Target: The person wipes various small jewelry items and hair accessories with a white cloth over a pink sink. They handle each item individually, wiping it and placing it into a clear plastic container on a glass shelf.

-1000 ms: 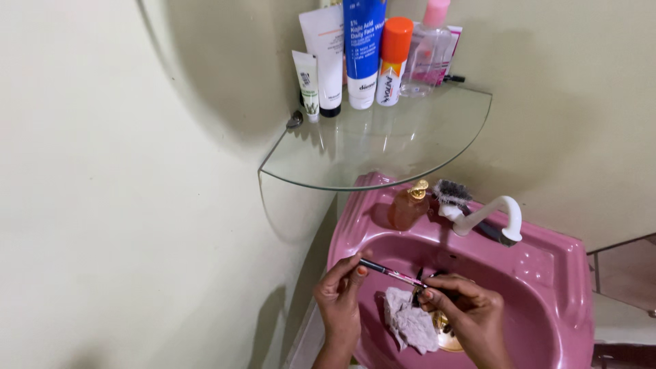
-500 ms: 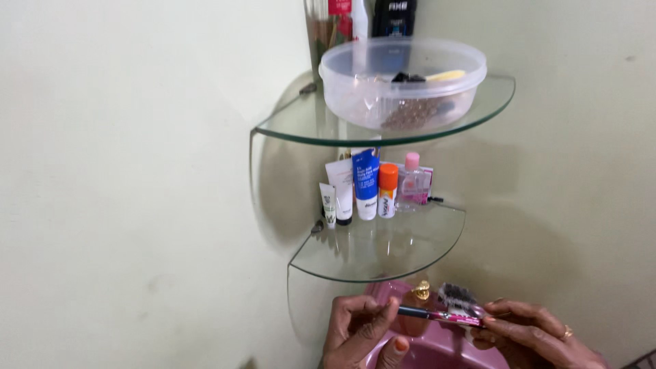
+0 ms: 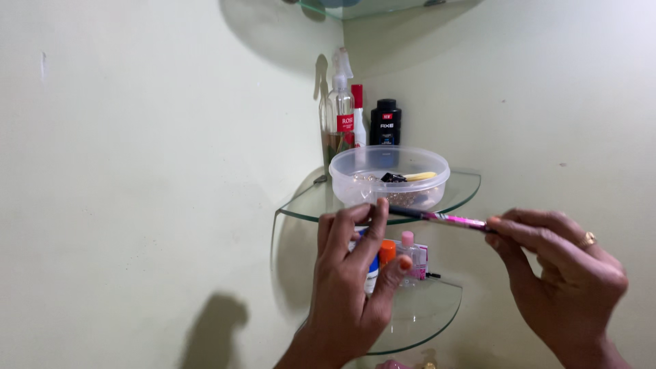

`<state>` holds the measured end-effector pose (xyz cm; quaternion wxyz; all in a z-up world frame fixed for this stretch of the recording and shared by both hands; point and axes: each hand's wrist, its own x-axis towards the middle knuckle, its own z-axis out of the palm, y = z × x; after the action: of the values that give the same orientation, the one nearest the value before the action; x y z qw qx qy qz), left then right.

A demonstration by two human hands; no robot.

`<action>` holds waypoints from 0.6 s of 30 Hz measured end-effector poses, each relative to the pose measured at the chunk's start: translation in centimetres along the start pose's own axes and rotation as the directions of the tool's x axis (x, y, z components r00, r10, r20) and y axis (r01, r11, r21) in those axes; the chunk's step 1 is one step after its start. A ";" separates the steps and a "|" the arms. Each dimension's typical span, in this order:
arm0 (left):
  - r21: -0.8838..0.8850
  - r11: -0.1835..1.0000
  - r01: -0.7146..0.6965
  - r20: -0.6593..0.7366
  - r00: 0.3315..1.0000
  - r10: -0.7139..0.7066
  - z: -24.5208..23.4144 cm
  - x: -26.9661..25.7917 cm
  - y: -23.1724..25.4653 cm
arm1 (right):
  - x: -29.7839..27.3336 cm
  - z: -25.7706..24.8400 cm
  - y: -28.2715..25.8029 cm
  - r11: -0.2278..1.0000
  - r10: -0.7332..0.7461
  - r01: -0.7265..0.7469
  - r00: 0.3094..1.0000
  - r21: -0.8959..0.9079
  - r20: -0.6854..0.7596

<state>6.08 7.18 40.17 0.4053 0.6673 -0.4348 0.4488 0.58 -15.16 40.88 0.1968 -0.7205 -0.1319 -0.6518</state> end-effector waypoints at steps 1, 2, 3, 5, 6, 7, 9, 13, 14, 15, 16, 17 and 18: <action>0.037 0.999 -0.024 0.005 1.000 0.024 0.0 1.2 -0.5 | 1.4 0.6 0.2 0.998 -0.065 0.065 0.998 -0.017 -0.020; 0.099 0.994 -0.047 -0.001 0.999 0.047 0.0 2.3 -1.0 | 2.6 1.1 0.6 0.991 -0.129 0.128 0.991 -0.038 -0.037; 0.160 0.985 -0.068 -0.006 0.998 0.070 0.1 3.4 -1.7 | 3.6 1.9 1.2 0.988 -0.155 0.155 0.987 -0.010 -0.042; 0.235 0.970 -0.069 -0.005 0.997 0.072 0.3 5.3 -2.8 | 5.1 3.4 2.4 0.986 -0.163 0.164 0.986 0.030 -0.031; 0.253 0.966 -0.051 -0.001 0.999 0.053 0.5 6.1 -3.4 | 5.7 4.3 3.0 0.988 -0.145 0.145 0.989 0.044 -0.018; 0.270 0.962 -0.033 0.003 0.999 0.033 0.6 6.7 -3.8 | 6.2 5.1 3.7 0.989 -0.129 0.129 0.992 0.070 0.006; 0.272 0.961 0.047 0.039 0.997 -0.060 1.0 7.3 -4.4 | 6.9 6.6 5.0 0.989 -0.099 0.093 0.994 0.115 0.052; 0.336 0.935 0.112 0.068 0.987 -0.143 1.5 7.7 -5.7 | 7.8 8.6 6.6 0.985 0.017 -0.049 0.981 0.164 0.193; 0.351 0.929 0.120 0.088 0.983 -0.160 1.6 7.6 -5.9 | 8.0 8.7 7.0 0.983 0.022 -0.062 0.975 0.173 0.223; 0.367 0.921 0.127 0.107 0.978 -0.177 1.6 7.4 -6.1 | 8.2 8.8 7.3 0.980 0.028 -0.076 0.967 0.182 0.253; 0.383 0.914 0.137 0.124 0.972 -0.198 1.7 7.2 -6.2 | 8.3 8.8 7.5 0.984 0.043 -0.089 0.959 0.155 0.281; 0.400 0.909 0.115 0.118 0.977 -0.176 1.8 7.1 -6.4 | 8.5 8.8 7.7 0.987 0.059 -0.102 0.949 0.127 0.309; 0.417 0.904 0.095 0.114 0.981 -0.155 1.9 7.0 -6.6 | 8.7 8.8 7.9 0.988 0.077 -0.116 0.938 0.098 0.338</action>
<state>14.28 5.85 45.35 0.2519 0.7946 -0.3155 0.4535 12.88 -18.72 47.95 0.2449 -0.8132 -0.1656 -0.5012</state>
